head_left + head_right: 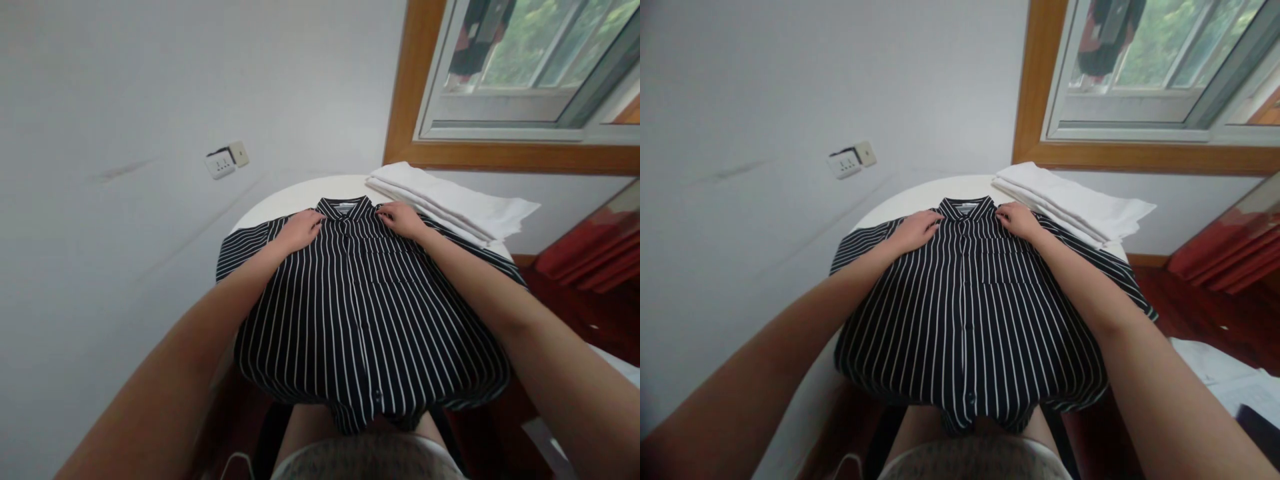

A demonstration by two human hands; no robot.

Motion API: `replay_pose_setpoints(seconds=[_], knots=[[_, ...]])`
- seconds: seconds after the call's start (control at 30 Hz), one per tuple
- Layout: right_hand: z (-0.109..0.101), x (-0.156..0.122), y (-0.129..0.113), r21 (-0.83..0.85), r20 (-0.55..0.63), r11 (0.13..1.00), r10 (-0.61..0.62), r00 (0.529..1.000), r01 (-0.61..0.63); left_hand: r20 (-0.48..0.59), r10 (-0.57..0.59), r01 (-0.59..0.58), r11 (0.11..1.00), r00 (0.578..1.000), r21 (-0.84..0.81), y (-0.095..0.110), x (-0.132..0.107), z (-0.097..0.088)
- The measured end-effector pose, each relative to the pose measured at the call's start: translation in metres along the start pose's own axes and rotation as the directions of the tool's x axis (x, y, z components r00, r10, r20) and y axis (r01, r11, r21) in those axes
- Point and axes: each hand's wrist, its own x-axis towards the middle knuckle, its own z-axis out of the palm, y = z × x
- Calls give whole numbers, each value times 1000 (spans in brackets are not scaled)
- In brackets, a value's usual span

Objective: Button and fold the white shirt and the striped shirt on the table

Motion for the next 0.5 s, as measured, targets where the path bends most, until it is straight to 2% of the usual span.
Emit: replay_pose_setpoints(seconds=[0.07, 0.13, 0.2, 0.33, 0.5], knots=[[-3, 0, -18, 33, 90, 997, -74, 993, 71, 82, 178, -171, 982, 981, -87, 22, -6, 0], [-1, -4, -35, 56, 176, 986, -165, 971, 157, 129, 255, -242, 964, 958, -110, 37, -15, 5], [5, -10, -50, 61, 243, 981, -195, 950, 185, 137, 239, -228, 970, 961, -88, 44, -22, 14], [20, -23, -69, 52, 308, 995, -94, 947, 82, 150, 182, -176, 983, 972, -53, 43, -24, 29], [22, -33, -78, 74, 302, 996, -73, 950, 53, 195, 143, -137, 989, 970, -48, 47, -21, 29]])
